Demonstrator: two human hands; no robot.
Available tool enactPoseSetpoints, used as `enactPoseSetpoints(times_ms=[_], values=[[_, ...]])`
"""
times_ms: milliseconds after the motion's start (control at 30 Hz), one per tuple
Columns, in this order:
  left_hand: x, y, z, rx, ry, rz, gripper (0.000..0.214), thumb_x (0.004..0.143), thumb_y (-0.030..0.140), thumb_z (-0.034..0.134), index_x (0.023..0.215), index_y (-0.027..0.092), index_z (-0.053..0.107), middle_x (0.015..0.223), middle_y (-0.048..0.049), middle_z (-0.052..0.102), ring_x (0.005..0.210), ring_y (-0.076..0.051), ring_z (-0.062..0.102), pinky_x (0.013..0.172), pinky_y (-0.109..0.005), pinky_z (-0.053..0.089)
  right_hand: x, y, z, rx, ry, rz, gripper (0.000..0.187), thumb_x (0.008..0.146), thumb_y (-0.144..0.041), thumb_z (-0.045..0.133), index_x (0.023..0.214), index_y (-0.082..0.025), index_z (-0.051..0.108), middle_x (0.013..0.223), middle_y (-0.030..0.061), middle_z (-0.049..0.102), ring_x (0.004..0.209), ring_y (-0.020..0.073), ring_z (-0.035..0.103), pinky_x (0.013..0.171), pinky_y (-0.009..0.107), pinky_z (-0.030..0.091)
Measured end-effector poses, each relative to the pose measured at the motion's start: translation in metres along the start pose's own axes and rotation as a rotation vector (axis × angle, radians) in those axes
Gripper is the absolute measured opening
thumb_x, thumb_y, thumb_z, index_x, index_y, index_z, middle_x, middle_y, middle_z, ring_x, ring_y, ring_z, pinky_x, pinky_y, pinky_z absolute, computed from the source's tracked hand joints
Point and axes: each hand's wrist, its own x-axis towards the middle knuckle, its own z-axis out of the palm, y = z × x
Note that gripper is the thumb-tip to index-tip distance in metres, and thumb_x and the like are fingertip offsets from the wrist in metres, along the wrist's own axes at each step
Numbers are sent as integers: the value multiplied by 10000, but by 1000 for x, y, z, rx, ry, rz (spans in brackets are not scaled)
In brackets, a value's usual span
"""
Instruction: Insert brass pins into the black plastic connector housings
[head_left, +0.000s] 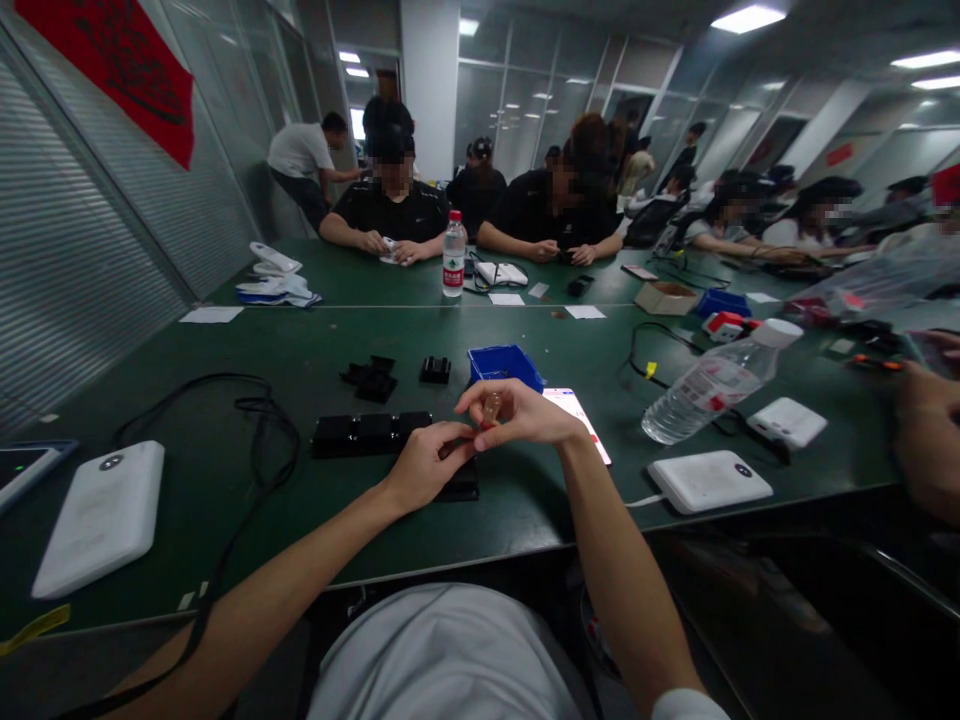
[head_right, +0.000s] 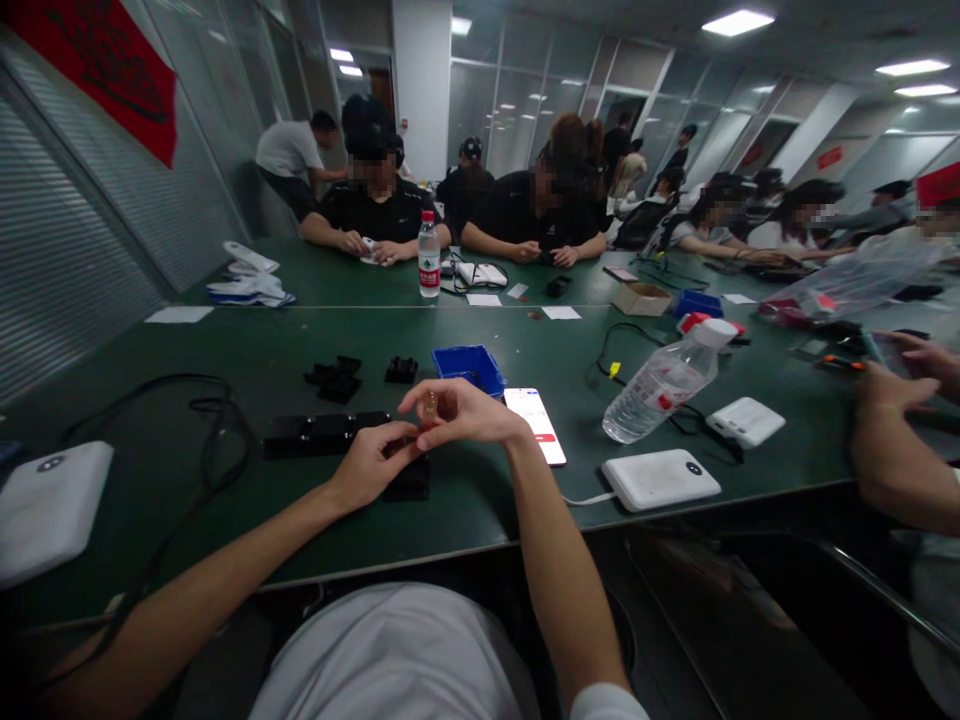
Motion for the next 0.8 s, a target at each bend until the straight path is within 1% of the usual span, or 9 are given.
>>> enactPoseSetpoints(times_ms=[100,267,433,567,633,733,800], values=[[0,1,0,-37,4,-14,283,979,403,625,985,160,769,791,-20,735,585,-120,540,581,-236,412,1,1,0,-33,12,22,467,710,-210,919,1117,-141,700,745,-61,580,656,81,543,580,191,418],[0,2,-1,-46,3,-44,300,963,430,637,959,158,761,700,14,669,526,-97,439,532,-232,350,0,1,-1,-16,19,22,458,713,-198,913,1118,-148,705,758,-56,590,675,88,566,601,198,449],[-1,6,-3,-58,-38,-71,319,955,433,628,1024,145,750,709,17,657,523,-87,416,516,-221,332,-1,0,-2,-18,11,33,471,716,-207,913,1126,-146,689,765,-45,635,680,97,606,605,202,470],[-2,6,-3,-60,-59,-62,350,991,408,567,1092,126,749,744,-10,696,529,-96,454,520,-224,357,-2,0,-5,-25,22,28,471,715,-226,915,1116,-140,684,806,-23,679,697,102,634,607,202,486],[-2,3,-3,-48,-60,-53,333,996,378,561,1087,126,760,805,-37,739,559,-114,517,542,-234,395,-3,1,-6,-28,22,27,473,721,-230,911,1124,-138,681,811,-18,693,681,100,635,598,202,490],[-2,-2,-2,-31,-57,-35,281,983,317,579,1065,143,783,950,-78,789,722,-172,660,650,-262,484,-3,1,-7,-29,13,29,475,726,-220,905,1134,-138,677,821,-11,718,651,96,639,583,200,491],[-2,-5,-2,-14,-56,-26,263,977,289,588,1076,157,793,998,-84,797,811,-199,703,723,-283,516,-3,1,-7,-23,13,36,482,720,-209,908,1137,-138,676,822,-7,733,636,95,649,572,194,492]])
